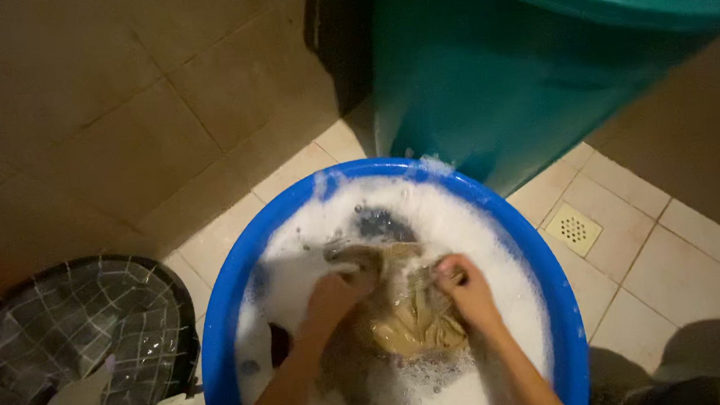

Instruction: The person hand washes several garments in a blue basin filled with soapy water. They scrub, rinse, and wring out a yellow cloth, a black-and-white patterned item, a dark blue garment, and a gray piece, placing each on a small stool beside the basin.

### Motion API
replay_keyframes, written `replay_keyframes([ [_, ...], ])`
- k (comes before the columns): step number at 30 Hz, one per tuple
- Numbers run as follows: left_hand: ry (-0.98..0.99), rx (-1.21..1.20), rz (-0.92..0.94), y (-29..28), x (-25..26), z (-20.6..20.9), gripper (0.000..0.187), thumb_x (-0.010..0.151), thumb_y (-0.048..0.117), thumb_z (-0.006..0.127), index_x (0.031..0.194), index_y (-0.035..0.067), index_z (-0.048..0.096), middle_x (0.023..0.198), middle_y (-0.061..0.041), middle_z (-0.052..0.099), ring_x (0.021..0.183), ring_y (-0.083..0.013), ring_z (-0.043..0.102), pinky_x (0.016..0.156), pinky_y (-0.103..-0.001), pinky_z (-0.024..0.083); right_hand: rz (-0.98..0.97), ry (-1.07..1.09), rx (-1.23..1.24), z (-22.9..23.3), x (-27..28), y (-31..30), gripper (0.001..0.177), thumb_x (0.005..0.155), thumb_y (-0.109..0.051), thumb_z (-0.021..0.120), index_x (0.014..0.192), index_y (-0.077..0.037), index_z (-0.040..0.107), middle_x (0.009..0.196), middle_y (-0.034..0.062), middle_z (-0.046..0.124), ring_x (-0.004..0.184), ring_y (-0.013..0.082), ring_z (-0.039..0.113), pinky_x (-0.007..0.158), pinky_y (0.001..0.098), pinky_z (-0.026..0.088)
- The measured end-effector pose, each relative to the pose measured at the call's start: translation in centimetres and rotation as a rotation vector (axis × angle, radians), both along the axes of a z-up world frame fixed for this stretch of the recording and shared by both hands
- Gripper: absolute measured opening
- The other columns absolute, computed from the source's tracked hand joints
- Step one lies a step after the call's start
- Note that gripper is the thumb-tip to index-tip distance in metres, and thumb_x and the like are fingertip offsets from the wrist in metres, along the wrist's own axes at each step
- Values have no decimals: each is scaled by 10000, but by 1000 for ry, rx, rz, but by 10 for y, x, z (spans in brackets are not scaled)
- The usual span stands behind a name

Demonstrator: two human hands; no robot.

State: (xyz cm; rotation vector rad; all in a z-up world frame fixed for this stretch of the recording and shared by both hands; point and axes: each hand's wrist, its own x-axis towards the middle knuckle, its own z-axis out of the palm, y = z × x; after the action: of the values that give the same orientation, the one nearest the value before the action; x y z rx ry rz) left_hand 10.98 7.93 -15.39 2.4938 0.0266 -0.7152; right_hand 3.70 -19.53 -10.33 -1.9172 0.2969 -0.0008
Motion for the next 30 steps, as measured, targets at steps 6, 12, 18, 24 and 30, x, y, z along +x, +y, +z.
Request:
replay_keyframes([
  [6, 186, -791, 421, -24, 46, -24, 529, 874, 559, 696, 1148, 107, 706, 1029, -130, 733, 921, -250, 705, 829, -388, 584, -144, -114, 307, 162, -19, 20, 325, 851, 3, 824, 1103, -98, 645, 878, 10, 546, 812, 151, 488, 680, 267, 394],
  [12, 247, -618, 20, -52, 29, 7, 395, 908, 406, 732, 1106, 65, 702, 1002, -116, 734, 869, -208, 689, 788, -356, 565, 9, -455, 64, 257, -38, 29, 380, 820, -5, 764, 1175, -74, 648, 1066, -1, 682, 986, 86, 637, 863, 237, 517],
  [18, -336, -615, 204, 9, 10, 101, 269, 996, 299, 693, 992, 31, 689, 884, -154, 706, 813, -228, 652, 737, -376, 553, -248, 3, -503, 220, -61, -23, 543, 873, -107, 773, 1399, -177, 658, 877, 156, 719, 734, 226, 668, 715, 344, 547],
  [24, -583, -506, 10, 7, -41, 127, 323, 877, 224, 694, 1152, 92, 589, 960, -200, 672, 868, -343, 663, 730, -458, 543, -117, 23, -746, 67, -52, -2, 334, 766, -138, 714, 1097, -146, 678, 1063, 173, 720, 1020, 374, 691, 868, 491, 565],
  [30, -422, 89, -432, -26, -86, 25, 503, 824, 259, 704, 1298, 152, 576, 1042, -196, 647, 995, -386, 629, 761, -553, 521, -46, 403, -656, -44, -52, 6, 503, 889, -340, 703, 1316, -119, 554, 1195, 232, 682, 1056, 418, 676, 902, 515, 541],
])
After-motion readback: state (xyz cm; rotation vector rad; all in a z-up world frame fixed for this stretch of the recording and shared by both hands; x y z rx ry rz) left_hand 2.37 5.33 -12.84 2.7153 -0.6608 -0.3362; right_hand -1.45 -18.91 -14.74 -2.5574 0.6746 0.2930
